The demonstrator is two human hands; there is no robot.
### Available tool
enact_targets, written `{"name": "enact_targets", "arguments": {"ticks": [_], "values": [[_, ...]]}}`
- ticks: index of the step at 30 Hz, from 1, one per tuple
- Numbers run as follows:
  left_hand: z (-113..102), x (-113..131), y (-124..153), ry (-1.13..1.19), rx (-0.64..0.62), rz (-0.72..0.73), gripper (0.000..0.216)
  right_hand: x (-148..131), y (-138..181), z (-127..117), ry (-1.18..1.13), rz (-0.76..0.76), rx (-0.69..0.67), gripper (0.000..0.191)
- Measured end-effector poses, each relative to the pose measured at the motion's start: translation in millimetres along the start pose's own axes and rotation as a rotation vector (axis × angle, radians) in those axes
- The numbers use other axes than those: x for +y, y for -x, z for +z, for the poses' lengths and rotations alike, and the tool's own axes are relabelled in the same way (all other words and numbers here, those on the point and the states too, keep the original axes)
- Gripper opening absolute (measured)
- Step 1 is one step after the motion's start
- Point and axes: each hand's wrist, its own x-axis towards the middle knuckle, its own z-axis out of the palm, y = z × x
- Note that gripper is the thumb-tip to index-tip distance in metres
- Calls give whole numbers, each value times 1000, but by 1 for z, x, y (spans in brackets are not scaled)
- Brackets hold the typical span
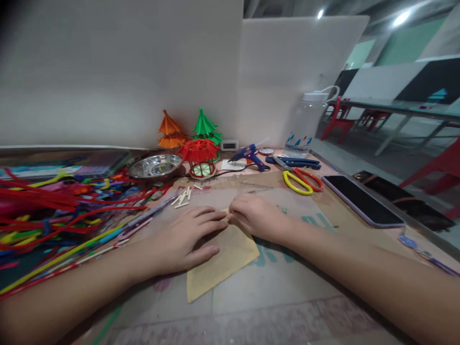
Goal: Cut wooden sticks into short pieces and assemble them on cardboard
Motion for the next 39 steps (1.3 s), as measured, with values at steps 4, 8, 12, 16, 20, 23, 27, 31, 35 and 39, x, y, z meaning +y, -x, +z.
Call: {"name": "enact_targets", "arguments": {"ticks": [4, 8, 12, 16, 20, 23, 27, 31, 35, 39], "values": [[-1, 1, 1, 12, 0, 5, 52, 2, 1, 2, -14, 38, -9, 31], [0, -1, 2, 0, 28, 25, 52, 8, 4, 7, -56, 41, 31, 32], [0, -1, 3, -13, 46, 31, 52, 15, 5, 11, -49, 45, 42, 32], [0, -2, 3, -13, 47, 47, 51, 19, 5, 13, -64, 26, 59, 32], [-1, -1, 2, -25, 45, 45, 51, 18, 6, 13, -54, 37, 57, 33], [-1, -1, 2, -27, 43, 47, 51, 16, 6, 12, -58, 42, 49, 33], [0, -1, 1, -22, 47, 37, 51, 15, 6, 12, -22, 36, 68, 32], [-1, -1, 2, 2, 33, 32, 50, 14, 5, 12, -15, 7, 70, 32], [-2, 0, 2, 6, 41, 26, 50, 14, 3, 11, -37, 29, 50, 32], [-1, -1, 3, -3, 46, 42, 50, 15, 1, 10, -66, 24, 62, 35]]}}
